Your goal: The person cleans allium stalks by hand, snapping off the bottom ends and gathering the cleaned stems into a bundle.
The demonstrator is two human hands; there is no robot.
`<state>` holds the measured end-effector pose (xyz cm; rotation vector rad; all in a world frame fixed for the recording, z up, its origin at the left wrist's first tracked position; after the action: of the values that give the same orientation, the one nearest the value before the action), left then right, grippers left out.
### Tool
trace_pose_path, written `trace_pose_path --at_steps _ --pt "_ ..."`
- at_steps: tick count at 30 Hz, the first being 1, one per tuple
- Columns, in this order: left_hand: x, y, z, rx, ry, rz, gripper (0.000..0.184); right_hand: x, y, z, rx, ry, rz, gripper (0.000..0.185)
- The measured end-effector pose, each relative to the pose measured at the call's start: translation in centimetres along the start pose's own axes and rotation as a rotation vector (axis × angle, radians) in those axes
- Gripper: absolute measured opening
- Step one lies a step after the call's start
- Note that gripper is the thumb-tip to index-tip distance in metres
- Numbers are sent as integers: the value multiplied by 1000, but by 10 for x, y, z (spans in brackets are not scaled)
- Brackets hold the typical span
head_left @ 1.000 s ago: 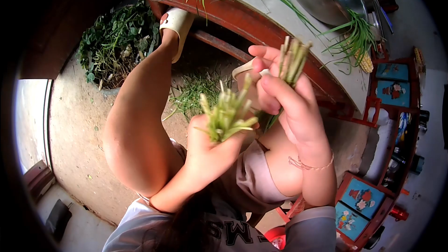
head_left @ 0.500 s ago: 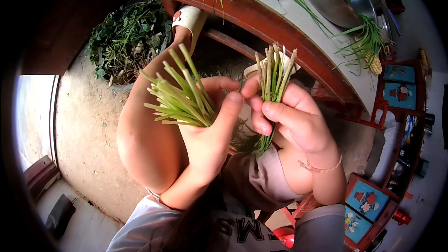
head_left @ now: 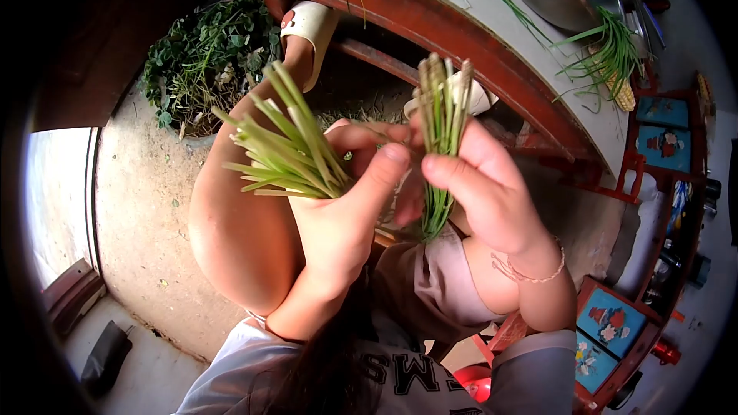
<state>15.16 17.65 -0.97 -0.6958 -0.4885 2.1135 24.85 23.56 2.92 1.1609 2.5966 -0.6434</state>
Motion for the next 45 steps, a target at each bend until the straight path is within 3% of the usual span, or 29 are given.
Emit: trace_pose_path --at_steps 2,5,8,10,12,14,15,18,20,22,26,30,32,35,38,42,45 --pt "2 3 -1 132 -97 -3 19 3 8 -1 -158 133 52 13" --pt "-1 0 7 -8 -1 -5 14 9 18 7 -84 261 125 14" --pt "-1 2 7 -92 63 0 9 14 29 3 -321 380 201 10" --pt "-1 0 8 -147 52 41 20 13 31 1 -238 336 228 9" --pt "-2 2 8 -107 90 2 16 11 31 -3 -157 294 252 9" --pt "-4 2 8 -70 125 -36 13 10 28 -6 -226 194 147 8" --pt "-4 3 7 -67 132 -53 14 11 23 -6 -274 269 98 9" --pt "-4 2 7 -76 106 -78 15 7 21 -9 -225 192 -95 7" --pt "-5 -2 11 -108 111 -13 15 10 22 -3 -132 152 -85 9" --pt "-4 -1 13 -70 68 6 14 10 26 -2 -161 162 35 13" --pt "-4 3 18 -90 -46 72 11 13 55 -8 -239 400 253 13" --pt "-1 10 22 -61 -77 40 11 6 73 -15 -306 405 379 14" --pt "-2 9 24 -5 -94 117 11 2 74 -18 -367 373 318 16" --pt "-1 12 25 149 -106 46 17 -3 53 -20 -334 363 286 11" --pt "-2 9 26 94 -99 26 15 -1 26 -12 -287 318 68 13" --pt "-7 6 25 156 -83 26 19 4 10 8 -364 361 -33 12" --pt "-7 2 25 168 -117 59 22 4 8 3 -237 306 -36 11"
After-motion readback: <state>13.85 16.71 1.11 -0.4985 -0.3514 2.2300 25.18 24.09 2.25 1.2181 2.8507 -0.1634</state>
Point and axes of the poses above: each hand's wrist, its own x-axis towards the middle knuckle, its own y-axis out of the back of the hand, z = x × y, the point moved 2 cm from there along x, towards the middle knuckle, and after that the axes turned 3 degrees about z, right-handed, at the moved point
